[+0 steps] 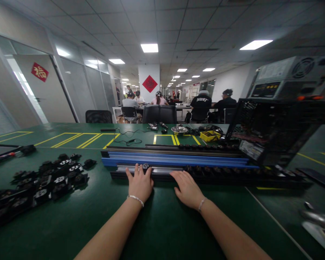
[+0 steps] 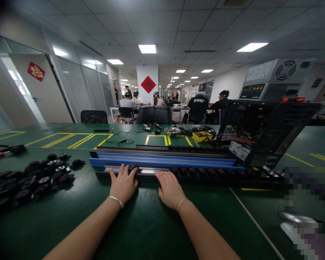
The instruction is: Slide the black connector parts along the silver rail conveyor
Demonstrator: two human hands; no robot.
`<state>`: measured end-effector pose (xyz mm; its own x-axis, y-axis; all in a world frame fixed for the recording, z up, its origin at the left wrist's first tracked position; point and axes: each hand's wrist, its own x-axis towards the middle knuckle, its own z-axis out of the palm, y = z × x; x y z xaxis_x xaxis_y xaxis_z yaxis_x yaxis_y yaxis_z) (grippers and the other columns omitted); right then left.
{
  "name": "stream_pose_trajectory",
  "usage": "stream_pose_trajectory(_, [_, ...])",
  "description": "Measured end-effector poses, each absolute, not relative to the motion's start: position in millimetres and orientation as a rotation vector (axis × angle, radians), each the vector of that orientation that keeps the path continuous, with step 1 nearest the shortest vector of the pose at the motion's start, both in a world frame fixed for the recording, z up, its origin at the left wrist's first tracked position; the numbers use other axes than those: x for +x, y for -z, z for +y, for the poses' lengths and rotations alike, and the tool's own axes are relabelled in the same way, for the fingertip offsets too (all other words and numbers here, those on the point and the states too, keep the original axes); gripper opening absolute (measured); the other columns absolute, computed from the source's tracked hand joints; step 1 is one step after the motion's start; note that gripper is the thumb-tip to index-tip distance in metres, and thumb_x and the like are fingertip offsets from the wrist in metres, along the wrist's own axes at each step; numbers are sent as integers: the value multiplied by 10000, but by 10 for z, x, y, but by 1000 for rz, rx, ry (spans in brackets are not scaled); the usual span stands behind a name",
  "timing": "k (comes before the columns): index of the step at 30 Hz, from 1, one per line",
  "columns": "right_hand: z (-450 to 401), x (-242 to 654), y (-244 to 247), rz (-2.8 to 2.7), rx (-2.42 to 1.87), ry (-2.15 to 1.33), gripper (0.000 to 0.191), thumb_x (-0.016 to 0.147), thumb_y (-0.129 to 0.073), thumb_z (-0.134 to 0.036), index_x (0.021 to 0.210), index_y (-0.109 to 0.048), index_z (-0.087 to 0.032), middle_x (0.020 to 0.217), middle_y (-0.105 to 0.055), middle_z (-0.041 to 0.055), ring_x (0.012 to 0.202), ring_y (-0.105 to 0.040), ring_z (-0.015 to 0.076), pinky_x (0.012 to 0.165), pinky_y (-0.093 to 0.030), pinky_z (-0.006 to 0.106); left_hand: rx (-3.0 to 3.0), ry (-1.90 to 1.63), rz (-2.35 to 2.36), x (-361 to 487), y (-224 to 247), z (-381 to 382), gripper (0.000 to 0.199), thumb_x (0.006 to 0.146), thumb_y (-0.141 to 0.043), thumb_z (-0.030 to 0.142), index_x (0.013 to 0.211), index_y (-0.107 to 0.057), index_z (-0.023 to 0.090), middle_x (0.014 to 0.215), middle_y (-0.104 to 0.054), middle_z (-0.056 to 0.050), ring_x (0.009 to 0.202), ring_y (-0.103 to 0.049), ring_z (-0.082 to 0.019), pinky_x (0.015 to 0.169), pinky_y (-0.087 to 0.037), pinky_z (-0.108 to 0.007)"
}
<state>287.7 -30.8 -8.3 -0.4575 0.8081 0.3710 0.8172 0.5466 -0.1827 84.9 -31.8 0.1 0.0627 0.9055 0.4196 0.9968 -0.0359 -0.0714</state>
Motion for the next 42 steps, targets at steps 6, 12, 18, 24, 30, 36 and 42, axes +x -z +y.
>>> stream_pose_trajectory(6, [-307,2886,89,-2385,-1336,43,550,711,-439,-157,1260,-422,-182,1296,-467,60,1212,-367,170,1075,-187,393,-1969,349,-1948,849,-38,-331,444,773,-424,316,1208,-493,258,1290,-477,-160,1260,-303,-350,978,-9,-642])
stream_pose_trajectory(12, [-300,2891,96,-2389,-1334,51,556,711,-441,-157,1266,-415,-183,1297,-464,66,1213,-367,174,1073,-195,400,-1963,341,-1982,859,-71,-353,450,776,-419,313,1218,-484,256,1297,-471,-155,1262,-299,-348,978,-16,-644])
stream_pose_trajectory(18, [-302,2892,90,-2382,-1325,36,550,711,-441,-156,1260,-422,-180,1292,-469,61,1207,-374,168,1076,-191,390,-1945,321,-1992,806,-68,-334,449,775,-414,322,1212,-491,253,1275,-490,-162,1251,-315,-356,970,-21,-654])
stream_pose_trajectory(24, [-307,2890,86,-2393,-1333,45,552,716,-446,-163,1267,-416,-173,1300,-462,71,1215,-367,172,1076,-196,397,-1923,322,-2014,751,-77,-331,440,775,-400,315,1198,-504,248,1268,-495,-158,1244,-324,-355,968,-20,-657])
stream_pose_trajectory(30, [-298,2894,104,-2397,-1334,48,553,716,-440,-167,1268,-414,-184,1303,-460,62,1218,-365,173,1078,-192,401,-1893,285,-2042,732,-88,-327,441,776,-396,317,1198,-504,247,1263,-499,-156,1241,-328,-356,968,-26,-661])
stream_pose_trajectory(36, [-297,2893,103,-2385,-1327,38,550,711,-432,-159,1261,-423,-175,1297,-466,62,1214,-369,170,1080,-184,394,-1883,289,-2017,700,-84,-311,427,780,-383,308,1178,-526,252,1217,-533,-157,1209,-371,-349,969,-24,-654])
stream_pose_trajectory(42, [-301,2890,89,-2382,-1319,13,553,707,-427,-158,1260,-427,-171,1298,-467,55,1211,-370,167,1080,-183,390,-1877,287,-1999,676,-97,-310,423,788,-370,304,1174,-539,263,1175,-562,-154,1177,-407,-348,966,-22,-654])
